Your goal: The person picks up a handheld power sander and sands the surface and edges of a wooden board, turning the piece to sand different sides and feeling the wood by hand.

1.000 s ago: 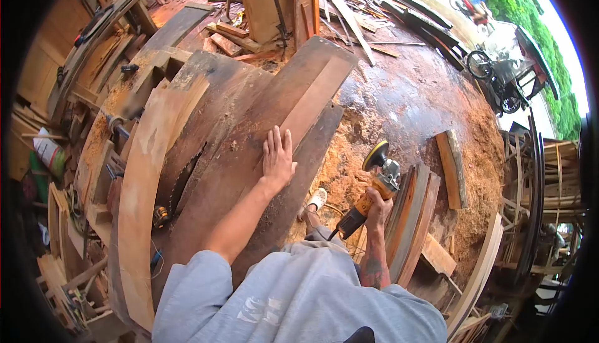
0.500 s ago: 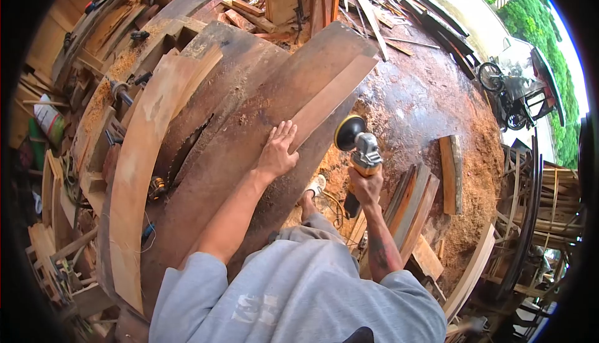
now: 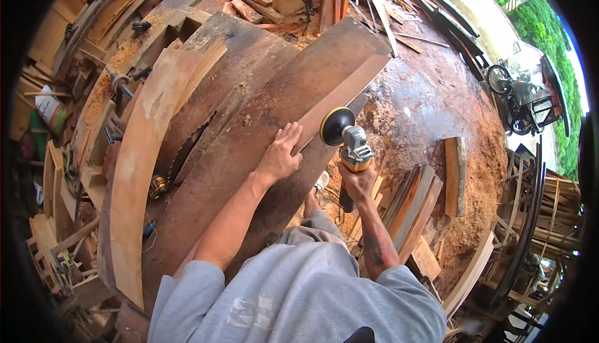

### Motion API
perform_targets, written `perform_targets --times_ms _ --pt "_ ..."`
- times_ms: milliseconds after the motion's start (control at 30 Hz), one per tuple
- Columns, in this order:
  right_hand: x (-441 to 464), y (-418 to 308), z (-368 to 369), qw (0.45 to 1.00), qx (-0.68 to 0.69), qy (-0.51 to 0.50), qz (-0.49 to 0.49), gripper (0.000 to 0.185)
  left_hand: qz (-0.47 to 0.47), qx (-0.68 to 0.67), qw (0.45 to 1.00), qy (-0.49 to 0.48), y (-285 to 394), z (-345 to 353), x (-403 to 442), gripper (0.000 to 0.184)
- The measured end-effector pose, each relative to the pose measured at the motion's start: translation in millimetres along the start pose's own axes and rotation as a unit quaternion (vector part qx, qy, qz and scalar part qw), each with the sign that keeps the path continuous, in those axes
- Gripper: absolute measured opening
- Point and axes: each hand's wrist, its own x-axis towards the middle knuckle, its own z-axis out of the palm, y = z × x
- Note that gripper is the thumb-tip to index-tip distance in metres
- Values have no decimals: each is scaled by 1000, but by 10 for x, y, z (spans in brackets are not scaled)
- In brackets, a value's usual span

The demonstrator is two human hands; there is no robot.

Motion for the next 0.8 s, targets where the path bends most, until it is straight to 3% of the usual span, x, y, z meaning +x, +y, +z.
perform_targets --times_ms 500,700,800 --pt "195 -27 -136 1000 -8 21 -4 49 2 -4 1000 -14 -7 18 -5 76" --pt "274 10 -216 997 24 46 57 49 4 -1 1000 -8 -1 20 -10 76" --pt "168 21 -240 999 -1 42 31 51 1 -4 1000 -6 -1 28 1 76"
